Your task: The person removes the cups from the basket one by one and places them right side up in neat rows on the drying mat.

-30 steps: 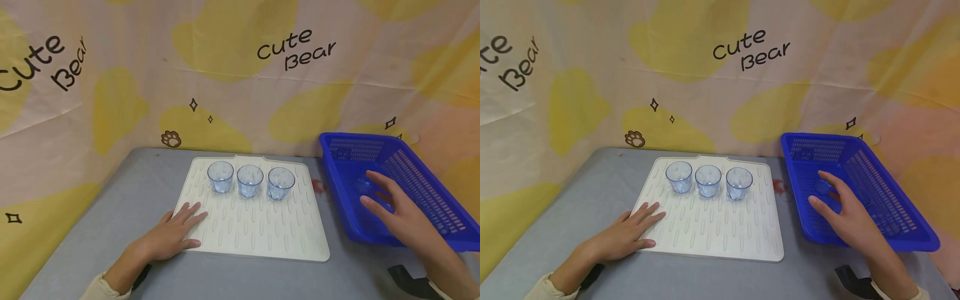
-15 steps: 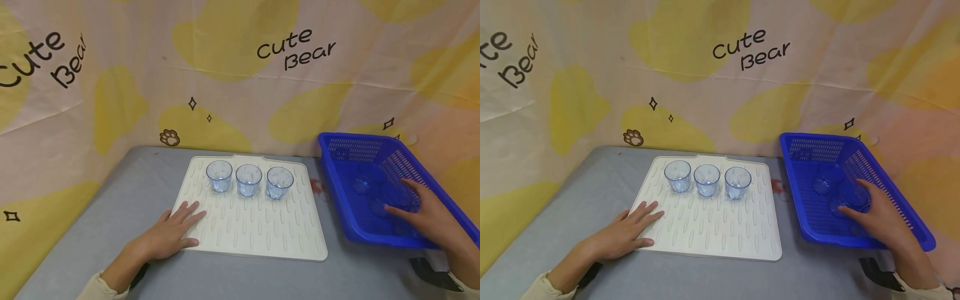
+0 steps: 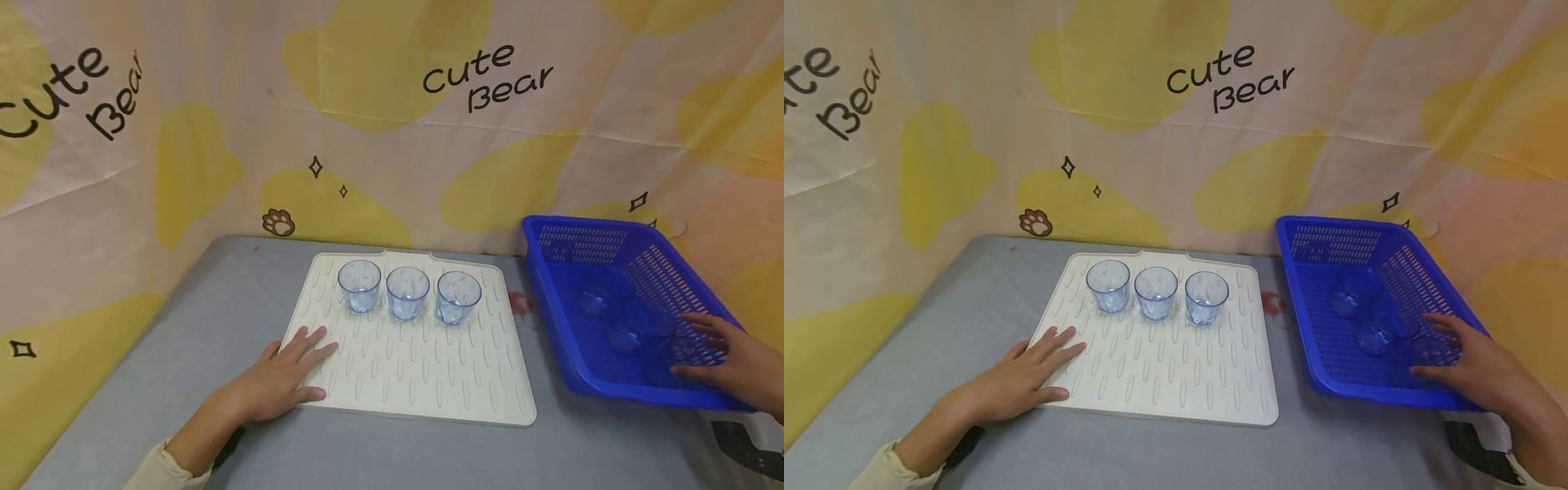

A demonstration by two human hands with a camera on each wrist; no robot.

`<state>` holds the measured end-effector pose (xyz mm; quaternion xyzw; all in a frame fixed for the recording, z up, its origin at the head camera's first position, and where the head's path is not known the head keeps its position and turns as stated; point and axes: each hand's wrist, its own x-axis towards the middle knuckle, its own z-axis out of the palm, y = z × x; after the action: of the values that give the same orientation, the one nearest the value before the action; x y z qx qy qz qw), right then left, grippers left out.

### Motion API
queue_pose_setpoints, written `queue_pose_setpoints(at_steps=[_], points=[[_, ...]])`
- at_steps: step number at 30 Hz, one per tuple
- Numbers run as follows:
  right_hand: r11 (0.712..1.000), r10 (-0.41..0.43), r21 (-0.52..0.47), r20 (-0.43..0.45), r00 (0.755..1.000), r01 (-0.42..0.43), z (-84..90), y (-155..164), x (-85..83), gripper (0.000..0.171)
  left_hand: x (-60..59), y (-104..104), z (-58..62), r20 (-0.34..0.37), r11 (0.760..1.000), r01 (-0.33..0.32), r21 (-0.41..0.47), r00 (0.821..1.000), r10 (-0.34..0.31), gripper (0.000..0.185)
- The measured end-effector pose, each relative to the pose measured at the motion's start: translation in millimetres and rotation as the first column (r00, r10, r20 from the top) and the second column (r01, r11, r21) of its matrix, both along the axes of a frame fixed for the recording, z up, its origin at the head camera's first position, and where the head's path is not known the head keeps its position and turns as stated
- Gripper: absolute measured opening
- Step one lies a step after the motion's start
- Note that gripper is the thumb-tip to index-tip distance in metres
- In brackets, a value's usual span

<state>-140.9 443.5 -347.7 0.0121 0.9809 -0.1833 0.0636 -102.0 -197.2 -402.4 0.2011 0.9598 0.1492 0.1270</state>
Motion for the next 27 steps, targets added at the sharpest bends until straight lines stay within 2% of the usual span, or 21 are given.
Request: queue_pose_setpoints(at_steps=[3,10,18,24,27], points=[[1.0,0.008,0.015,0.023,1.0,-0.008,-0.5,-0.6,-0.6,0.104,-0.2,0.4,0.5,0.007,1.0,-0.002,0.0,1.0,0.002,0.075],[0.995,0.066,0.081,-0.022,0.998,-0.064,4.8,-18.2,0.6,0.103,-0.5,0.6,0.7,0.005,1.0,0.001,-0.009,1.0,-0.001,0.075],[0.993,0.08,0.088,-0.002,0.997,-0.08,8.8,-43.5,3.9,0.104,0.4,0.5,-1.5,0.008,1.0,0.006,-0.006,1.0,-0.006,0.075],[0.987,0.154,0.062,-0.055,0.987,-0.15,8.0,-63.4,4.5,0.095,0.8,-0.2,-1.9,-0.006,1.0,0.005,0.003,1.0,-0.005,0.074],[0.986,0.163,0.036,-0.076,0.984,-0.161,4.6,-74.0,5.5,0.093,0.4,-0.2,-0.9,-0.001,1.0,0.001,0.002,1.0,-0.001,0.075]])
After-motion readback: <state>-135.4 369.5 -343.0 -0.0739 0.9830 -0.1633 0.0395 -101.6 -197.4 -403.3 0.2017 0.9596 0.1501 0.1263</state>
